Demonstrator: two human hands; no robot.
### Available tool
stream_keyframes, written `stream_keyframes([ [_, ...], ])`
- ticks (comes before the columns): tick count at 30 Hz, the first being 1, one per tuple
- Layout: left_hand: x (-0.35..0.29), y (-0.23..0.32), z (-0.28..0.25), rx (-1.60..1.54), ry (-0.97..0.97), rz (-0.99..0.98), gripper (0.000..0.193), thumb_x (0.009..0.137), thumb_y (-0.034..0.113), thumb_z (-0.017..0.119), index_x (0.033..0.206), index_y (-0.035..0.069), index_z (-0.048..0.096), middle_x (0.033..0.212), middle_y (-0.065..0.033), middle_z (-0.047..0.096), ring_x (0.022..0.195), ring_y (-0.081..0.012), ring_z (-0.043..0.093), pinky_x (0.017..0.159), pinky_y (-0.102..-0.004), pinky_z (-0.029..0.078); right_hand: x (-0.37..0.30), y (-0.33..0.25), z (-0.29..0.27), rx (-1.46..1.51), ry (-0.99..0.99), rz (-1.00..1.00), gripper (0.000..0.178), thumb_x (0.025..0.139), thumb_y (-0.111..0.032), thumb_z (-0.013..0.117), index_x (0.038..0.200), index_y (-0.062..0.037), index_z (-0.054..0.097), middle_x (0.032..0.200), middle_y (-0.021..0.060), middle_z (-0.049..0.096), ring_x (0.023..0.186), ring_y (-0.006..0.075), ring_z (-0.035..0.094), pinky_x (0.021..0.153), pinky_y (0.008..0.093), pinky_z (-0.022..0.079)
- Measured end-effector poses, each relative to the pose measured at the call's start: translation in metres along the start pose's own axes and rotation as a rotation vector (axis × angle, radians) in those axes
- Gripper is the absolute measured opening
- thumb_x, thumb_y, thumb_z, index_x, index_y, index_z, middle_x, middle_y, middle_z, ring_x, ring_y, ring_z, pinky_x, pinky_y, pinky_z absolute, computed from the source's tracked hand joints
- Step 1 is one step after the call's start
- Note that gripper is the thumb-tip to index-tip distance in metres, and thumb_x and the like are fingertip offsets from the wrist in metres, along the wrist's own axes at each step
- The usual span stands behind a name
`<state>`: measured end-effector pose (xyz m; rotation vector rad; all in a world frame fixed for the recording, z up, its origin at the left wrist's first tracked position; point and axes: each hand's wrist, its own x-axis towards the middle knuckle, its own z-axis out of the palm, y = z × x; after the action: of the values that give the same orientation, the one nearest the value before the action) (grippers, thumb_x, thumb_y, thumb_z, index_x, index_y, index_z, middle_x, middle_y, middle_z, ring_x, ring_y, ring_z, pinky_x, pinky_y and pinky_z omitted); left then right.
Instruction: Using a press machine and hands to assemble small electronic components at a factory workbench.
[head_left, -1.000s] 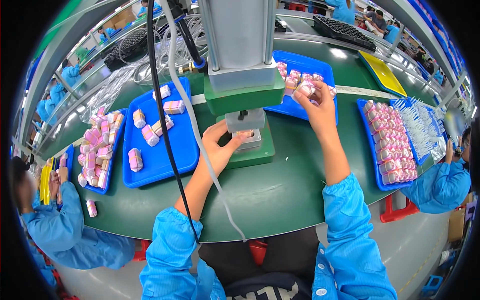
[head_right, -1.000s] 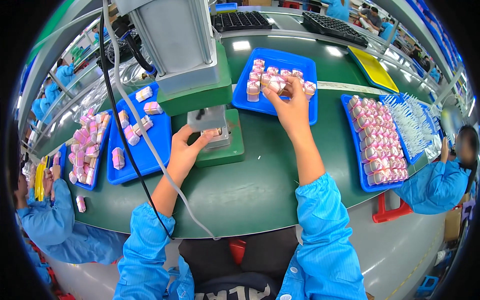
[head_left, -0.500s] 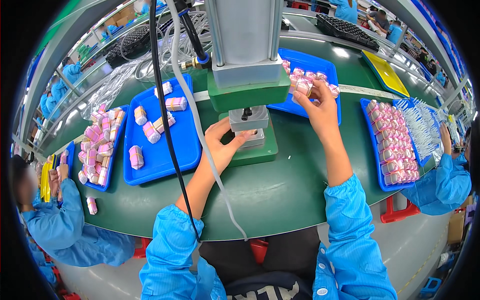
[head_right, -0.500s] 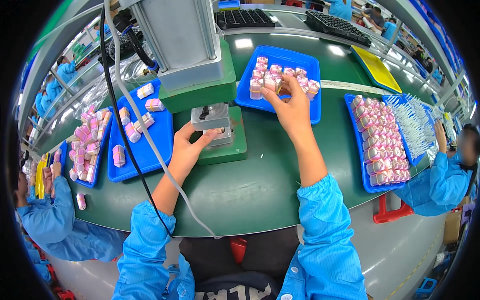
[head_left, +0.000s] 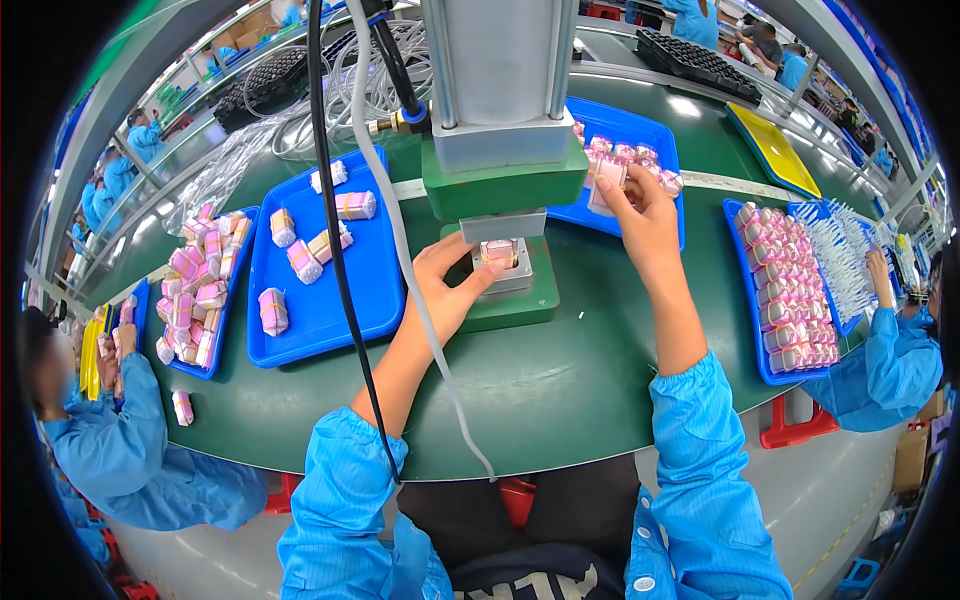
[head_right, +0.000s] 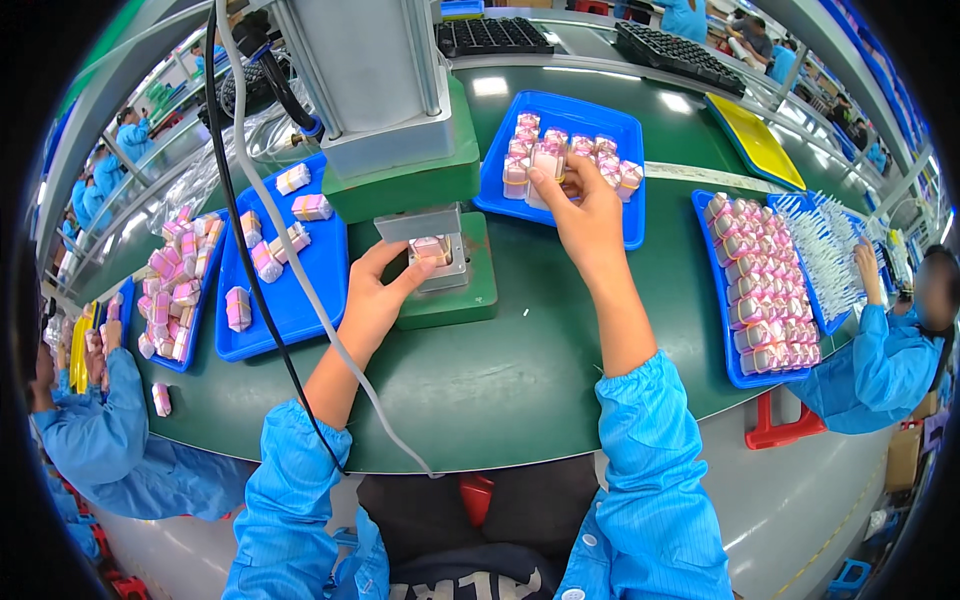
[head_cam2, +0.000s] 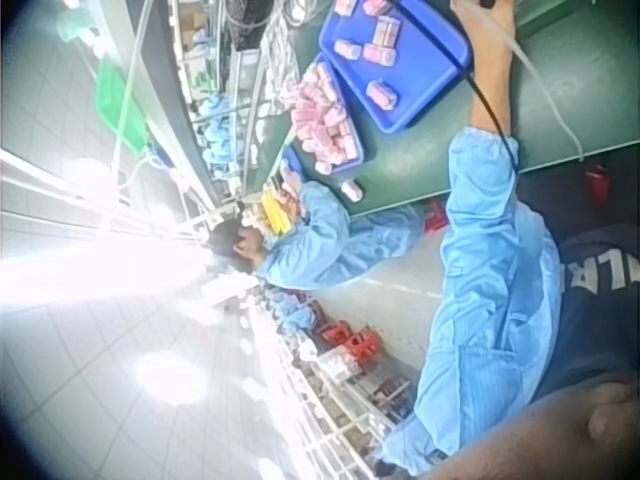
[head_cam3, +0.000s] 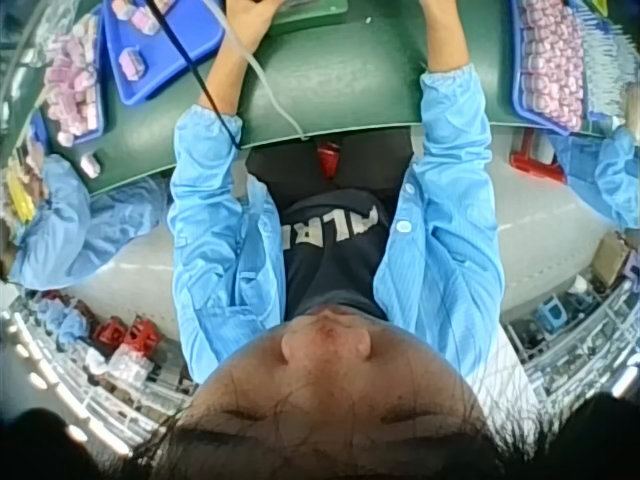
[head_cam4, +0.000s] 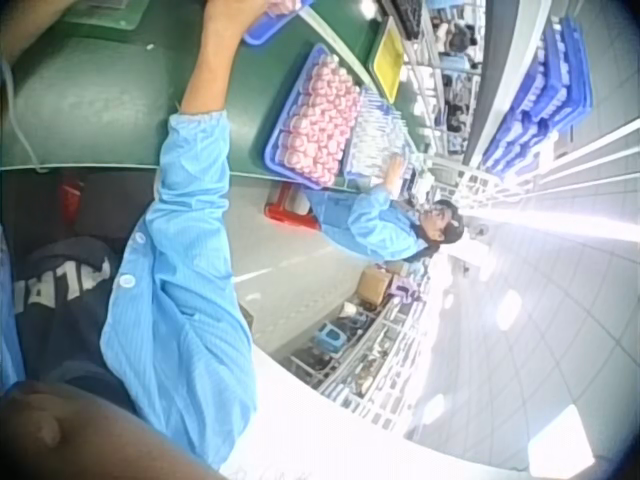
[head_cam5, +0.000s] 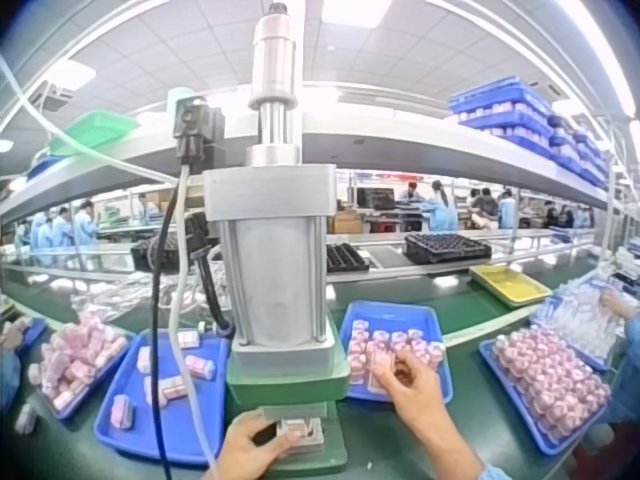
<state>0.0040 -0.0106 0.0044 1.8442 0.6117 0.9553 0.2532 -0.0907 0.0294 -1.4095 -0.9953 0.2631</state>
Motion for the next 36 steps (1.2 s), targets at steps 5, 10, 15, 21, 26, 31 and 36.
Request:
stream_keyframes([
  [5, 0.001, -0.003, -0.001, 0.033, -0.040, 0.035, 0.031, 0.083, 0.022, 0.073, 0.109, 0.006, 0.073, 0.118, -0.0124, 0.069, 0.106, -0.0307, 0.063, 0.098, -0.0402, 0.044, 0.001, 0.006, 0.000, 0.034, 0.008, -0.025, 0.040, 0.091, -0.026, 0.073, 0.118, 0.0008, 0.064, 0.095, 0.0068, 0.071, 0.084, 0.0102, 0.064, 0.076, 0.0245, 0.050],
  [10, 0.000, -0.004, -0.001, 0.059, 0.000, 0.042, 0.032, 0.084, 0.025, 0.072, 0.110, 0.006, 0.072, 0.117, -0.0128, 0.069, 0.108, -0.0305, 0.063, 0.101, -0.0414, 0.041, 0.002, 0.009, 0.002, 0.059, -0.011, 0.026, 0.039, 0.093, -0.027, 0.071, 0.119, 0.0013, 0.062, 0.094, 0.0068, 0.070, 0.082, 0.0098, 0.063, 0.072, 0.0242, 0.049],
  [15, -0.001, -0.008, 0.000, 0.065, 0.028, 0.010, 0.030, 0.084, 0.026, 0.072, 0.108, 0.008, 0.074, 0.118, -0.0123, 0.069, 0.109, -0.0302, 0.062, 0.102, -0.0420, 0.041, -0.003, -0.008, 0.004, 0.031, -0.026, 0.091, 0.033, 0.100, -0.029, 0.060, 0.111, 0.0014, 0.061, 0.081, 0.0031, 0.066, 0.067, 0.0090, 0.061, 0.054, 0.0221, 0.040],
  [21, 0.000, -0.009, 0.000, 0.048, -0.031, -0.012, 0.030, 0.084, 0.025, 0.072, 0.109, 0.009, 0.074, 0.120, -0.0118, 0.069, 0.113, -0.0305, 0.060, 0.102, -0.0422, 0.040, -0.002, -0.004, 0.003, 0.042, -0.032, 0.115, 0.032, 0.099, -0.029, 0.061, 0.112, 0.0007, 0.061, 0.081, 0.0041, 0.066, 0.063, 0.0104, 0.060, 0.054, 0.0224, 0.041],
  [26, 0.000, -0.008, 0.000, 0.061, -0.021, -0.007, 0.031, 0.083, 0.025, 0.073, 0.109, 0.008, 0.074, 0.120, -0.0122, 0.069, 0.114, -0.0308, 0.060, 0.103, -0.0421, 0.040, 0.000, -0.001, 0.002, 0.081, -0.051, 0.106, 0.039, 0.096, -0.030, 0.066, 0.119, 0.0010, 0.060, 0.092, 0.0073, 0.068, 0.075, 0.0120, 0.063, 0.061, 0.0250, 0.048],
  [31, 0.000, 0.000, 0.000, -0.001, 0.003, -0.009, 0.033, 0.082, 0.022, 0.073, 0.111, 0.005, 0.072, 0.120, -0.0143, 0.069, 0.110, -0.0320, 0.063, 0.102, -0.0417, 0.042, -0.001, -0.004, 0.003, 0.064, -0.043, 0.125, 0.042, 0.095, -0.030, 0.068, 0.121, 0.0012, 0.059, 0.097, 0.0093, 0.069, 0.083, 0.0129, 0.065, 0.065, 0.0263, 0.052],
  [36, 0.001, -0.008, -0.001, 0.033, -0.002, 0.029, 0.035, 0.082, 0.020, 0.072, 0.113, 0.005, 0.071, 0.117, -0.0149, 0.069, 0.107, -0.0317, 0.065, 0.098, -0.0399, 0.045, 0.000, 0.001, 0.002, 0.056, -0.044, 0.106, 0.041, 0.095, -0.030, 0.068, 0.120, 0.0012, 0.059, 0.096, 0.0099, 0.069, 0.079, 0.0130, 0.066, 0.063, 0.0259, 0.051],
])
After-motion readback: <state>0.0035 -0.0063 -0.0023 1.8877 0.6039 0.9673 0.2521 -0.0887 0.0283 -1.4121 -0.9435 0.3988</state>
